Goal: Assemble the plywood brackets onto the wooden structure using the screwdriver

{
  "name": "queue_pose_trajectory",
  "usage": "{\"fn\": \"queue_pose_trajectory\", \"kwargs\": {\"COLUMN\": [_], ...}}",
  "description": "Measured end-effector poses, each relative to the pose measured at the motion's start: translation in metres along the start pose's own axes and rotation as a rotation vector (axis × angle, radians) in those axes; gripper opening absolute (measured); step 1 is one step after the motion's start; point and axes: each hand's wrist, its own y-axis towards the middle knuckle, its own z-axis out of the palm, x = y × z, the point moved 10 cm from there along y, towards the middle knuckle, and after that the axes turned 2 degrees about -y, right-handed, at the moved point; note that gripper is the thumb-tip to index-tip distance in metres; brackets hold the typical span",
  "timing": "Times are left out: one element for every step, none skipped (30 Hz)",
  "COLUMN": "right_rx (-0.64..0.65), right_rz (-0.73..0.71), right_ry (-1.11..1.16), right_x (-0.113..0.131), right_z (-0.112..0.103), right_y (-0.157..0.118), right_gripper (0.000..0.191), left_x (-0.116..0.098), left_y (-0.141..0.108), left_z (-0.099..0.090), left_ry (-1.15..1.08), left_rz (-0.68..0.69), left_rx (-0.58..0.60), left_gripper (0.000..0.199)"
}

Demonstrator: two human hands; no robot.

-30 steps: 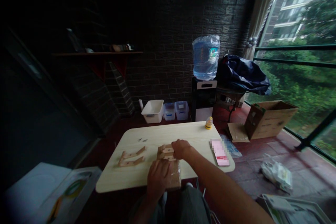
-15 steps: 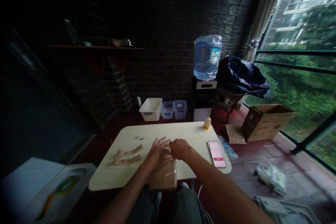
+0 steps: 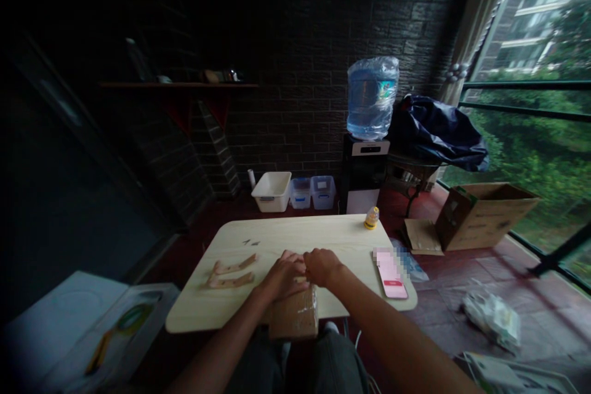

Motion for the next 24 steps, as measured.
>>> {"fn": "queue_pose_trajectory", "kwargs": {"right_rx": [0.000,-0.001,-0.005,-0.010,-0.013,-0.013,-0.010,-0.005,-0.001,0.003,0.004,0.005,0.009,0.015,0.021,0.024,0.023,0.017,0.010,0.008,0.013,0.020,0.026,0.029], "right_rz": [0.006,0.013,0.017,0.019,0.019,0.018,0.017,0.015,0.013,0.012,0.015,0.025,0.041,0.061,0.081,0.097,0.106,0.108,0.108,0.105,0.100,0.092,0.084,0.075], "right_ry": [0.001,0.002,0.004,0.009,0.016,0.025,0.032,0.038,0.042,0.043,0.045,0.047,0.048,0.048,0.049,0.051,0.054,0.055,0.055,0.052,0.047,0.040,0.033,0.026], "right_x": [0.000,0.001,0.001,0.002,0.003,0.003,0.004,0.004,0.004,0.004,0.004,0.002,0.001,-0.001,-0.003,-0.005,-0.005,-0.005,-0.004,-0.003,-0.002,-0.001,0.001,0.002], "right_z": [0.000,0.001,0.001,0.001,0.001,0.001,0.001,0.001,0.001,0.001,0.000,0.000,0.000,0.000,0.000,0.000,-0.001,-0.002,-0.003,-0.003,-0.003,-0.002,-0.002,-0.002], "right_y": [0.000,-0.001,-0.001,-0.001,-0.001,-0.001,-0.001,0.000,0.000,0.001,0.002,0.002,0.003,0.003,0.003,0.004,0.003,0.003,0.003,0.003,0.002,0.002,0.002,0.002], "right_gripper": [0.033,0.034,0.035,0.037,0.038,0.040,0.041,0.042,0.043,0.044,0.045,0.044,0.044,0.043,0.043,0.043,0.043,0.043,0.043,0.044,0.044,0.045,0.045,0.046], "left_x": [-0.001,-0.001,-0.002,-0.003,-0.003,-0.004,-0.004,-0.004,-0.004,-0.004,-0.004,-0.004,-0.005,-0.006,-0.007,-0.009,-0.010,-0.011,-0.012,-0.013,-0.013,-0.012,-0.011,-0.010], "left_y": [-0.001,-0.003,-0.004,-0.005,-0.005,-0.006,-0.006,-0.005,-0.005,-0.004,-0.004,-0.003,-0.003,-0.003,-0.003,-0.003,-0.003,-0.003,-0.003,-0.003,-0.003,-0.003,-0.004,-0.004], "left_z": [-0.001,-0.002,-0.002,-0.003,-0.004,-0.003,-0.003,-0.003,-0.003,-0.002,-0.002,-0.002,-0.001,-0.001,0.000,-0.001,-0.001,-0.002,-0.003,-0.003,-0.003,-0.003,-0.002,-0.001], "left_ry": [-0.005,-0.008,-0.009,-0.007,-0.002,0.006,0.016,0.027,0.036,0.044,0.050,0.054,0.057,0.060,0.064,0.072,0.084,0.101,0.123,0.145,0.165,0.180,0.186,0.185], "left_rz": [0.000,0.002,0.004,0.004,0.004,0.005,0.005,0.001,-0.004,-0.011,-0.017,-0.017,-0.012,-0.003,0.008,0.021,0.032,0.039,0.042,0.043,0.039,0.032,0.026,0.022], "left_rx": [-0.011,-0.023,-0.038,-0.054,-0.066,-0.072,-0.076,-0.080,-0.081,-0.083,-0.082,-0.078,-0.072,-0.065,-0.063,-0.064,-0.067,-0.074,-0.078,-0.078,-0.071,-0.059,-0.044,-0.030], "left_gripper": [0.019,0.020,0.020,0.020,0.019,0.018,0.016,0.014,0.013,0.012,0.011,0.011,0.011,0.013,0.015,0.018,0.022,0.024,0.026,0.028,0.028,0.029,0.029,0.029]}}
